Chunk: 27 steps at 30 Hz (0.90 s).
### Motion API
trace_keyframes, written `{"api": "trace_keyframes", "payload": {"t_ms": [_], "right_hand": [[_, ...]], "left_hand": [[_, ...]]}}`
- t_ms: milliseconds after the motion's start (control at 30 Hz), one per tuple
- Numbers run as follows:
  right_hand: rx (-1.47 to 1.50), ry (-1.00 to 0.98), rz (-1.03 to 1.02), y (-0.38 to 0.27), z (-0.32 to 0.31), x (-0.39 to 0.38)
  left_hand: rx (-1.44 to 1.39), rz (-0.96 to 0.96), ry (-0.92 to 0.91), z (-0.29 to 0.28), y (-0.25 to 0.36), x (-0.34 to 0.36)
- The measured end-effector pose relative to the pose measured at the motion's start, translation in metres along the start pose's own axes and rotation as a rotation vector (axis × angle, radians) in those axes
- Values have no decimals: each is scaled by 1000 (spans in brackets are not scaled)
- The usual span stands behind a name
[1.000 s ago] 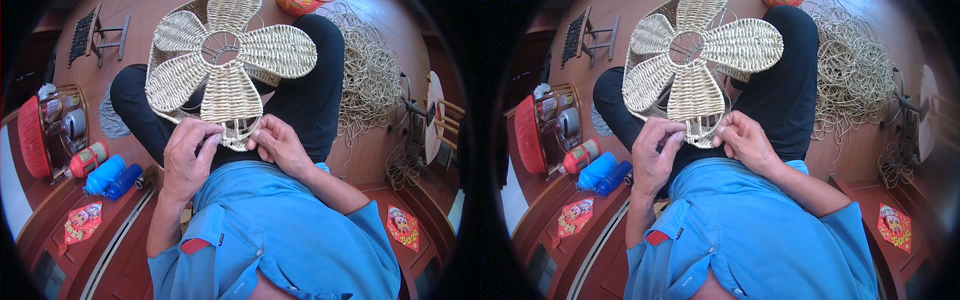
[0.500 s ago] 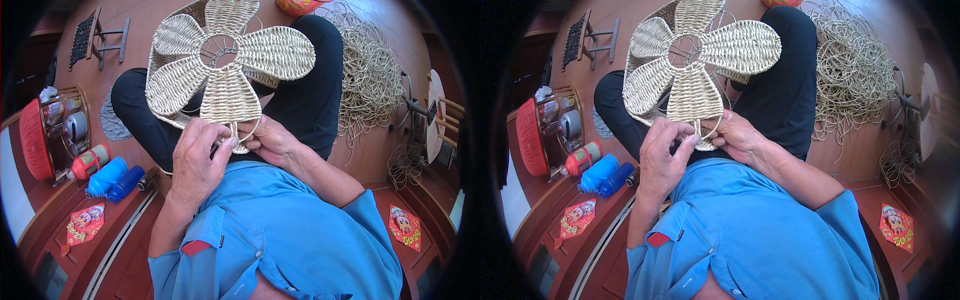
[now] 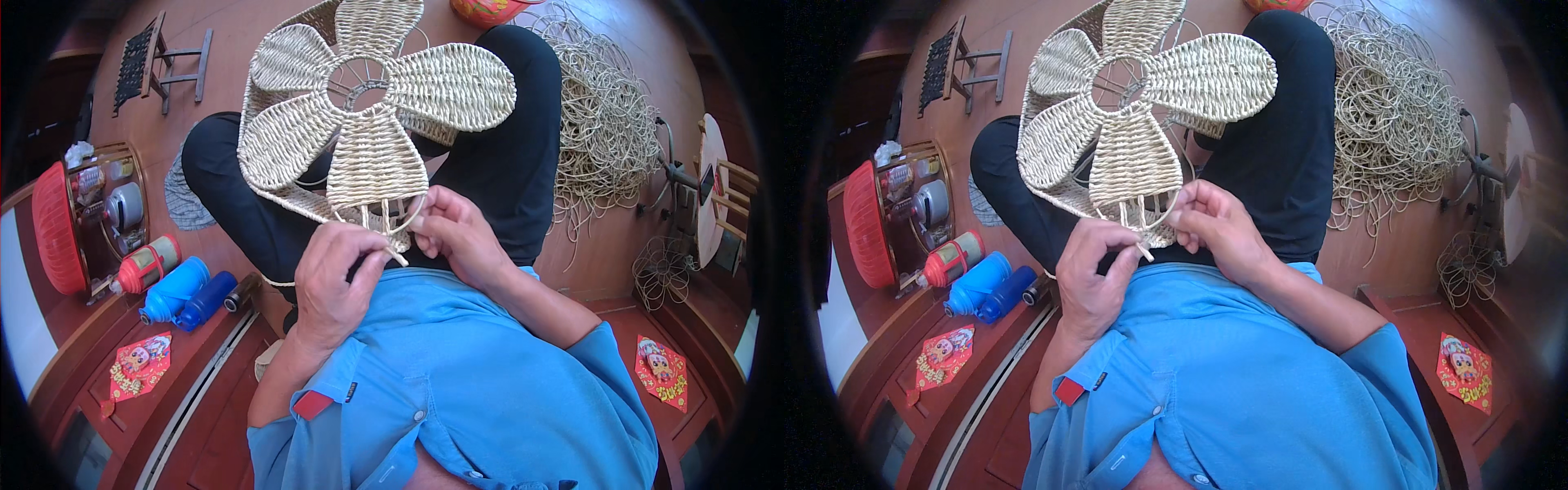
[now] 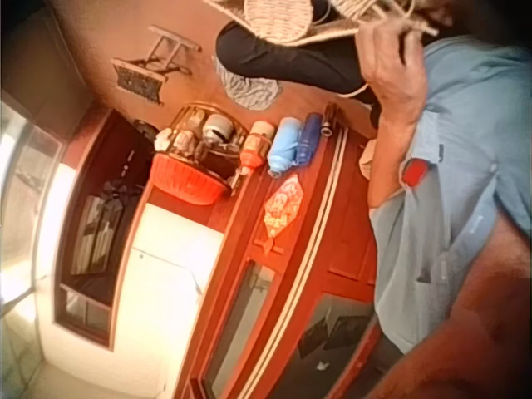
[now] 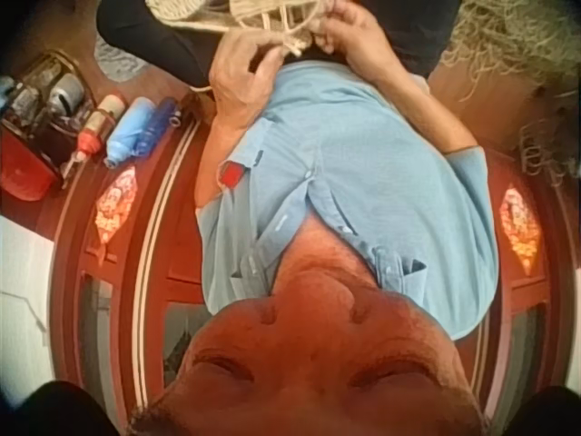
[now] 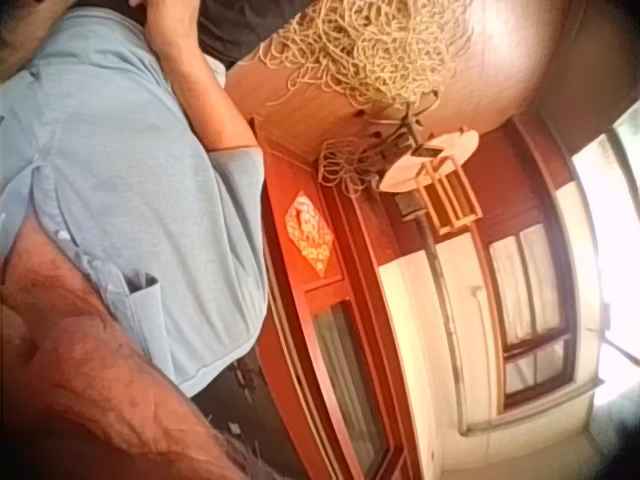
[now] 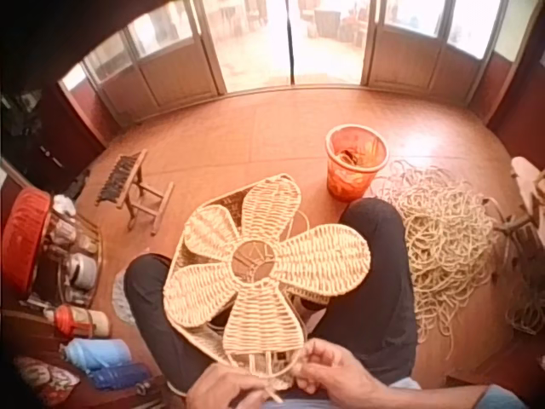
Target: The person handweaves a large flower-shaped decorative object using strands of straw.
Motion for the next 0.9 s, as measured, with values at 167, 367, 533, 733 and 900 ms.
{"api": "trace_keyframes", "payload": {"t_ms": [167,367,533,733,900], "right_hand": [[-566,106,-364,-35,16,-36],[-917,-39,-704,-53,59,-43],[-958,-40,-714,-51,55,-42],[-872,-42,-655,-52,49,-43],[-799,-26,-615,-46,39,-42]], "left_hand": [[184,444,62,5,22,-16],[217,577,62,6,36,-21],[159,509,56,-6,29,-12],[195,186,138,-30,-10,-1],[133,100,96,-28,-18,1]]}}
Point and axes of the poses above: each hand's wrist, its own x-axis towards the middle knuckle, its own z-axis out of the palm, y = z × x, the point moved 9 cm from there along x, towards the middle knuckle, and after that the axes turned 6 degrees about z, right-handed, at the moved point
